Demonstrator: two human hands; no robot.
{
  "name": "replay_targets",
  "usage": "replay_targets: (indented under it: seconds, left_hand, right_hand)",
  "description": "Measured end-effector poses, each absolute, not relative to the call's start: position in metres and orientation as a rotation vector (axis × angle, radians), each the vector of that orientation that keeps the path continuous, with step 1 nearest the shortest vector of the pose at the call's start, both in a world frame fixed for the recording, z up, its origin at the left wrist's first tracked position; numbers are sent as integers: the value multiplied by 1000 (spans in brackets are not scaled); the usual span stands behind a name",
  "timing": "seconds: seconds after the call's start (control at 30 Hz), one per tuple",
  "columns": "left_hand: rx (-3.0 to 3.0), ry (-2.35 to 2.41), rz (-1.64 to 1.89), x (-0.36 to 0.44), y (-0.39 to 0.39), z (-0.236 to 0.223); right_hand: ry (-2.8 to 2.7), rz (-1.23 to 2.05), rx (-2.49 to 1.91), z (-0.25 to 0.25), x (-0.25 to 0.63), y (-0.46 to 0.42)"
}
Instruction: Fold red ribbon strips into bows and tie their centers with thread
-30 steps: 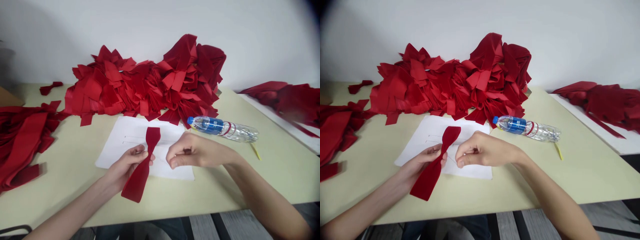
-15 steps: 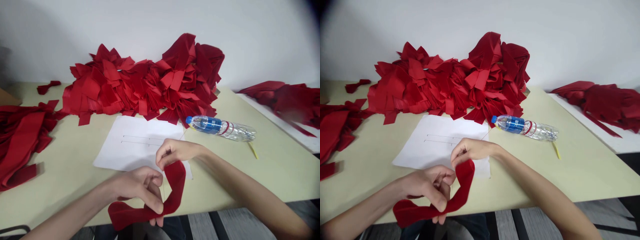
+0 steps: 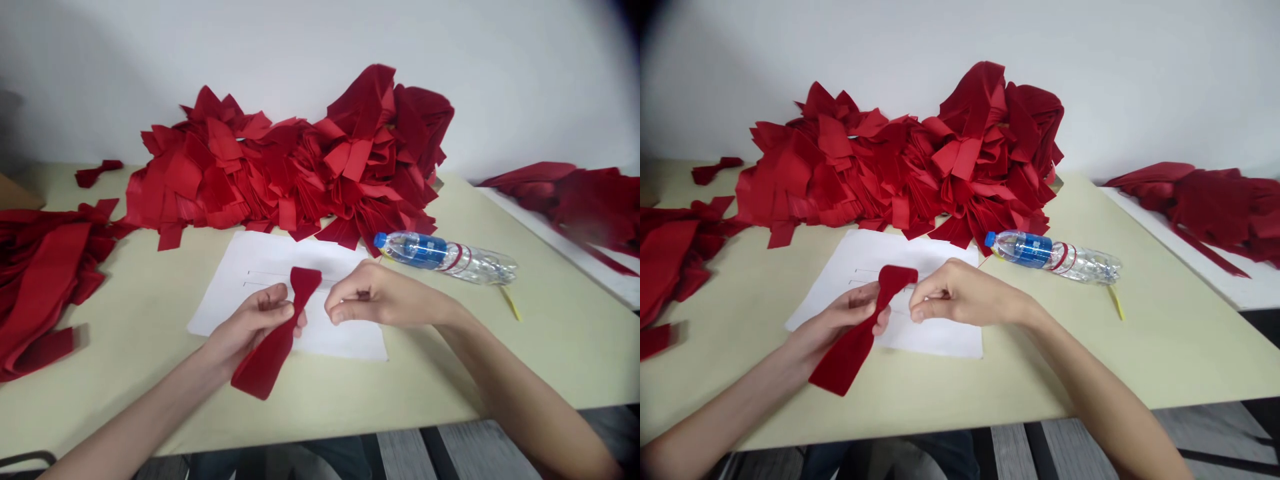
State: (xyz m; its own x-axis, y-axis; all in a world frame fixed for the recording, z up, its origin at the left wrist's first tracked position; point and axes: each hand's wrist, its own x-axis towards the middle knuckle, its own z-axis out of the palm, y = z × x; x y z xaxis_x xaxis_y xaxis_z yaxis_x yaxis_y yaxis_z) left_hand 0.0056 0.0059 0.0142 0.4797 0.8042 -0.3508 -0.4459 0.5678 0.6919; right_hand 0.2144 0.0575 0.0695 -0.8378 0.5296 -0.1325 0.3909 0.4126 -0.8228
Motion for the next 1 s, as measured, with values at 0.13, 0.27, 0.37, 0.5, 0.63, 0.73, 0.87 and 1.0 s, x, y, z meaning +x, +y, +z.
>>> replay_targets:
  seconds: [0.13,0.27,0.37,0.5,0.63,0.73,0.87,1.0]
  left_hand:
    - [718,436,543,9,-2,15]
    - [782,391,334,8,-4,18]
    - [831,475,509,9,-3,21]
    - [874,523,681,10,-3,21]
    - [878,495,426,7,-5,19]
    - [946,498,248,7,-4,18]
    - [1095,581,112,7,-4,18]
    - [1218,789,144,8,-3,19]
  right_hand:
    - [-2285,1947,-709,42,212,61]
    - [-2216,2111,-611,29,204,59]
    - [-2227,2047,-622,27,203,57]
    - [-2176,2010,-585,20,204,60]
    - [-2176,1994,-601,13,203,68]
    - [-2198,2084,-556,14,198,71]
    - [-2290,2172,-523,26,189,70]
    - [-2507,1960,-544,44,187,74]
